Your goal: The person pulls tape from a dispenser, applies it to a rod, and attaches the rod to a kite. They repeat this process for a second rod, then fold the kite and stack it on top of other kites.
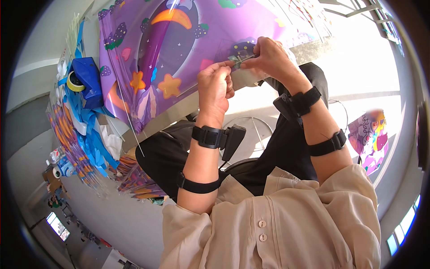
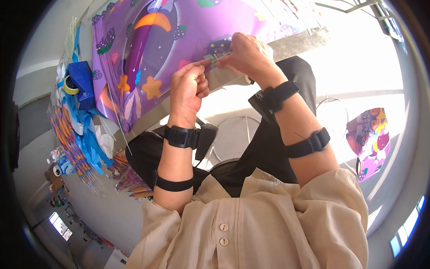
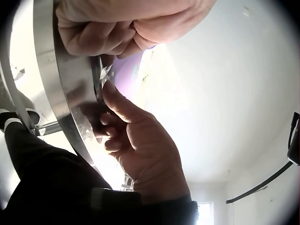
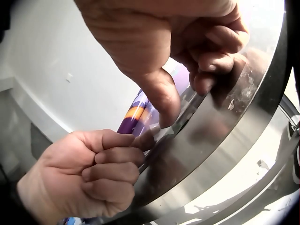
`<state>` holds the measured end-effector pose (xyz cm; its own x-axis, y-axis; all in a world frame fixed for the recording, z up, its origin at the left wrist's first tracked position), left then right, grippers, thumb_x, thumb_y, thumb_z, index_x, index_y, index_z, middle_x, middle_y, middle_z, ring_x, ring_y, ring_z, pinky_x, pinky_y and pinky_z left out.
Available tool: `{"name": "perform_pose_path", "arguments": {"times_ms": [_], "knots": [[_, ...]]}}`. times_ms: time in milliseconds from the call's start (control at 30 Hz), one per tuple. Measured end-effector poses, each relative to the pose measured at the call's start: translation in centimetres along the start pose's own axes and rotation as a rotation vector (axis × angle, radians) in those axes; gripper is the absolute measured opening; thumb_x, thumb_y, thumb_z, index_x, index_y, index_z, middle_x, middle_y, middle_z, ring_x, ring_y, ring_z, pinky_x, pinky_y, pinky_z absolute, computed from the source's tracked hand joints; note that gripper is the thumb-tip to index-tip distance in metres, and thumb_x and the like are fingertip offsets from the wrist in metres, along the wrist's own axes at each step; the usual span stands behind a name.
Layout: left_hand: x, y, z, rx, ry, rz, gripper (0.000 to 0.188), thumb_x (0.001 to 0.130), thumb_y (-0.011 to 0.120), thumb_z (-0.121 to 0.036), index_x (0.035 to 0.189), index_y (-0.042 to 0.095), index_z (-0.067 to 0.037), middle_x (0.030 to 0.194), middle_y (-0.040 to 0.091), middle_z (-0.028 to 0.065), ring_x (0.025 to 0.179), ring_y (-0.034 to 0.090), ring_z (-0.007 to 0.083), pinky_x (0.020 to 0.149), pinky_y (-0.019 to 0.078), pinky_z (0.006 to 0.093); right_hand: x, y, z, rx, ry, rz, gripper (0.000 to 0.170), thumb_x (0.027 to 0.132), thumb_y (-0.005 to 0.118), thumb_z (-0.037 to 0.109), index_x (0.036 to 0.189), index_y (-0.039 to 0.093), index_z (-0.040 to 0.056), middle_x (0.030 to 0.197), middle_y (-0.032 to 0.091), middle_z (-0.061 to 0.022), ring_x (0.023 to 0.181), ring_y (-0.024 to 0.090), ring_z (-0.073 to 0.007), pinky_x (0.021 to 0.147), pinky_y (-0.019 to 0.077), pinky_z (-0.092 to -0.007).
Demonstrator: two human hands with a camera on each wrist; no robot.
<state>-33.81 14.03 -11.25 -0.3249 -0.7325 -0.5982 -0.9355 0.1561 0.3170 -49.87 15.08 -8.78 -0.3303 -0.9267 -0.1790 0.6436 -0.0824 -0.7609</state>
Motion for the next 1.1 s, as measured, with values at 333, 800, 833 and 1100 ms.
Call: {"name": "perform_pose_path", "arguments": {"times_ms": [333, 800, 833, 1100], "knots": [[0.4, -0.3, -0.3, 0.178, 0.131, -0.054, 0.021, 0.078, 0.048, 0.0, 0.091, 0.062, 0.008, 0.055, 0.045, -0.0025, 0.038, 0.035, 0.0041, 0.032, 0.0252, 0.0213, -0.5, -0.4, 2.2, -0.272, 0.039, 0.029, 0.045, 0.059, 0.079, 0.039, 0.08, 0.064, 0.0017, 0.081, 0.065, -0.0147, 0.08, 0.064, -0.0311, 0.071, 0.0495, -0.0399], [-4.8, 3.7, -1.4, 1.755, 1.01, -0.214, 0.049, 0.081, 0.053, -0.006, 0.13, 0.045, -0.009, 0.128, 0.043, 0.0122, 0.118, 0.037, 0.0342, 0.09, 0.0318, 0.048, -0.4, -0.5, 2.6, -0.244, 0.067, 0.029, 0.04, 0.062, 0.074, 0.033, 0.079, 0.065, -0.0016, 0.078, 0.065, -0.0181, 0.076, 0.065, -0.0339, 0.069, 0.051, -0.0404], [-4.3, 3.5, -1.0, 1.762, 0.959, -0.194, 0.052, 0.083, 0.052, -0.008, 0.133, 0.042, -0.011, 0.133, 0.04, 0.0123, 0.124, 0.031, 0.0341, 0.093, 0.0284, 0.0511, -0.4, -0.5, 2.6, -0.257, 0.054, 0.015, 0.04, 0.063, 0.073, 0.034, 0.078, 0.064, -0.0018, 0.077, 0.065, -0.0184, 0.076, 0.065, -0.0344, 0.069, 0.051, -0.0406], [-3.1, 2.1, -0.6, 1.753, 0.852, -0.096, 0.051, 0.085, 0.046, -0.007, 0.135, 0.037, -0.002, 0.141, 0.034, 0.0154, 0.131, 0.03, 0.031, 0.104, 0.0235, 0.0468, -0.6, -0.5, 1.4, -0.224, -0.007, -0.002, 0.045, 0.063, 0.076, 0.036, 0.077, 0.058, -0.0028, 0.07, 0.062, -0.0193, 0.068, 0.063, -0.0326, 0.062, 0.0474, -0.0391]]}}
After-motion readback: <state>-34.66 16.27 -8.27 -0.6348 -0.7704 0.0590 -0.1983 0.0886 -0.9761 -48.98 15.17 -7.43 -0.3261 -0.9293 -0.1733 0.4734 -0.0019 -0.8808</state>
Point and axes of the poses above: each hand's wrist, its own x-axis towards the middle knuckle, its own y-axis out of the palm, z = x × y, the point moved 8 cm from there along x, towards the middle knuckle
